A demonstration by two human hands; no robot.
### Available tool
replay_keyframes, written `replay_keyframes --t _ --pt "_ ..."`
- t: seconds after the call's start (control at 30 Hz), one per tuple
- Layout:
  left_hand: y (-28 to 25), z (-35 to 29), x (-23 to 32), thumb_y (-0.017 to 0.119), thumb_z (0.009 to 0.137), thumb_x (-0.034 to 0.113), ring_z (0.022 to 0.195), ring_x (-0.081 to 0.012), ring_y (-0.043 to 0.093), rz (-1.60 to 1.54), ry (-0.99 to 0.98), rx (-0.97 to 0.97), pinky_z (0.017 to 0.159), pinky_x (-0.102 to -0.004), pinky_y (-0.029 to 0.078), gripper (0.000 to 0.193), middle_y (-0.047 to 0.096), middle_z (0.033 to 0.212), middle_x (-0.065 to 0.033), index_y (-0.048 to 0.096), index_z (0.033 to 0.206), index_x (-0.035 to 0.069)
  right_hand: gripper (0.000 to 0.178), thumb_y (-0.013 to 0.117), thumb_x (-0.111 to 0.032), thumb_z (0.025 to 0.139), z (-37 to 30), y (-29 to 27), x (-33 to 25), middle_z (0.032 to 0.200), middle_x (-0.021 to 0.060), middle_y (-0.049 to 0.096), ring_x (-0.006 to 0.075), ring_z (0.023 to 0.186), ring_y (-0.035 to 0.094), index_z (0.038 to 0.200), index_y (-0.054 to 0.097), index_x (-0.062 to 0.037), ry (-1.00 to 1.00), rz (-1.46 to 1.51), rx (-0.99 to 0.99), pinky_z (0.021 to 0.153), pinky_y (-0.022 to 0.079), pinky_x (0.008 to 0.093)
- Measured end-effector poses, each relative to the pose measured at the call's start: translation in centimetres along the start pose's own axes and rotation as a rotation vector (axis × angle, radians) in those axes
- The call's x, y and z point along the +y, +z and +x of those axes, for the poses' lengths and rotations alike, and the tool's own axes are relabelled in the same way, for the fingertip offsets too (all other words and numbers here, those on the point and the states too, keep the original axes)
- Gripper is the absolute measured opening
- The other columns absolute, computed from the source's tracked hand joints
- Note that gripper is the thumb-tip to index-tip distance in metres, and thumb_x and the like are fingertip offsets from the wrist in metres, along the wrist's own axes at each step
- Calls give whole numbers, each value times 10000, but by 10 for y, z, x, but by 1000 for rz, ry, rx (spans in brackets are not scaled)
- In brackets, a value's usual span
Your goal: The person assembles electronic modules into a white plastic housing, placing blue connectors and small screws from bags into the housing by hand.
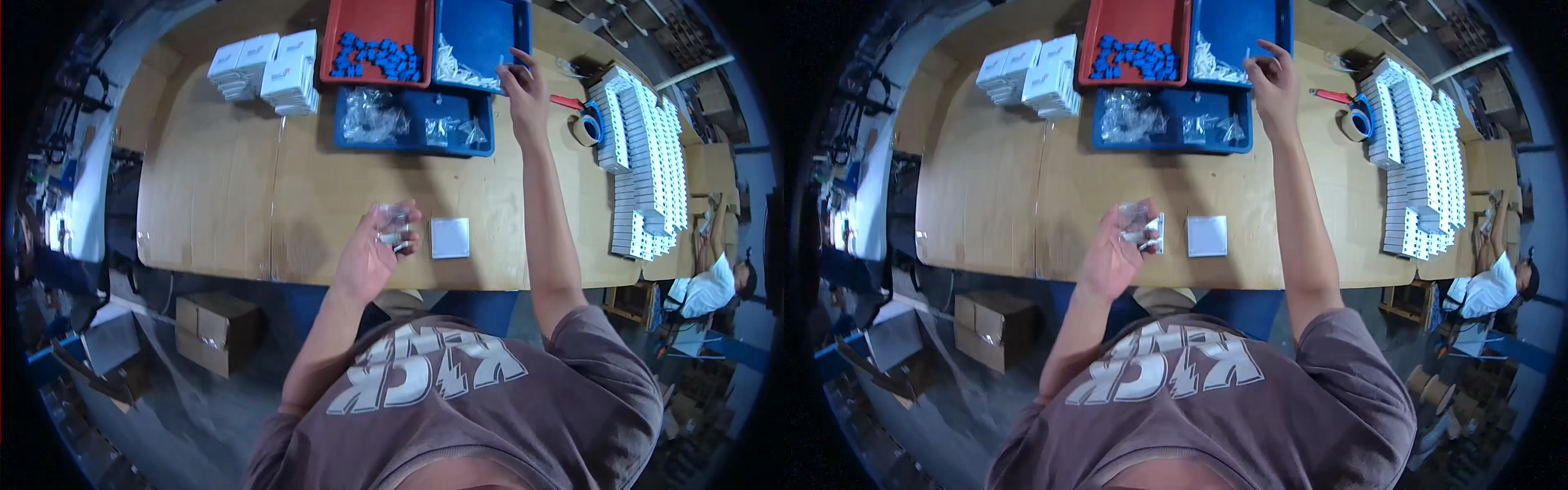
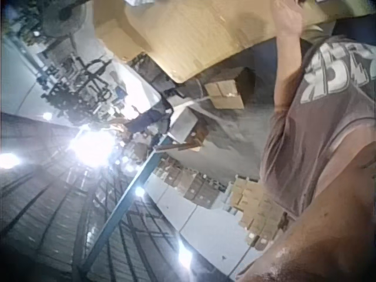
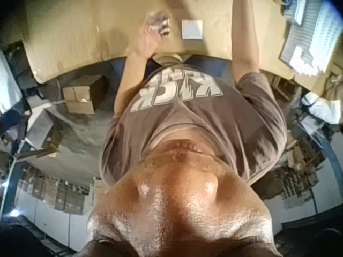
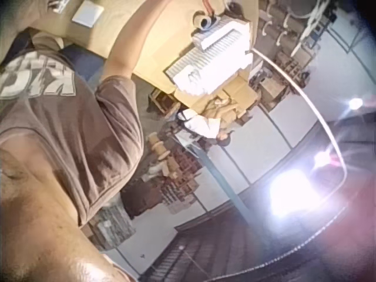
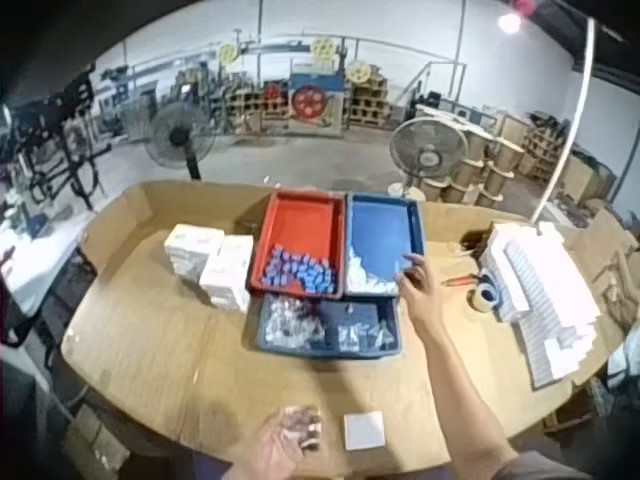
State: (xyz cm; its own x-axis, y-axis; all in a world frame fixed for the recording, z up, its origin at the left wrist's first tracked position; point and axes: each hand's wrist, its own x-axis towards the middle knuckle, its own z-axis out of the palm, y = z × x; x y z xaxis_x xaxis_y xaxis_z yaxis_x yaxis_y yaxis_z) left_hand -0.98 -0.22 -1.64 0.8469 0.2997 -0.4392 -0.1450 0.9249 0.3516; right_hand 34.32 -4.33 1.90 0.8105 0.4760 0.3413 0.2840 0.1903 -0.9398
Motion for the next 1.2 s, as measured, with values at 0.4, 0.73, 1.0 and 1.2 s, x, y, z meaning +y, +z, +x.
replay_keyframes --t 0.4,0.73,1.0,1.2 --pt "33 -17 -10 426 1098 479 1036 -222 705 137 -54 -239 889 -363 551 613 686 1283 -127 523 1433 -25 131 740 -28 935 -161 6 -105 922 80 743 88 808 649 1035 670 19 250 137 -368 702 506 231" --pt "28 -54 -29 516 1078 447 1070 -257 705 182 -5 -182 896 -386 561 484 701 1230 -118 584 1348 51 119 788 -72 883 -200 12 -136 808 -16 686 32 673 574 972 739 -9 237 -24 -648 614 450 205" --pt "37 -76 -29 568 1060 433 1025 -271 725 241 49 -120 861 -396 573 440 720 1137 -101 667 1223 37 111 821 -95 838 -200 15 -149 828 -29 638 38 685 476 916 760 -45 113 -91 -750 597 381 227" --pt "49 -79 -18 544 1074 415 1005 -271 725 352 115 -79 876 -399 576 462 726 1109 -124 703 1146 -12 171 820 -98 835 -182 16 -153 1017 97 641 220 916 628 915 731 25 -55 -213 -943 778 504 335"
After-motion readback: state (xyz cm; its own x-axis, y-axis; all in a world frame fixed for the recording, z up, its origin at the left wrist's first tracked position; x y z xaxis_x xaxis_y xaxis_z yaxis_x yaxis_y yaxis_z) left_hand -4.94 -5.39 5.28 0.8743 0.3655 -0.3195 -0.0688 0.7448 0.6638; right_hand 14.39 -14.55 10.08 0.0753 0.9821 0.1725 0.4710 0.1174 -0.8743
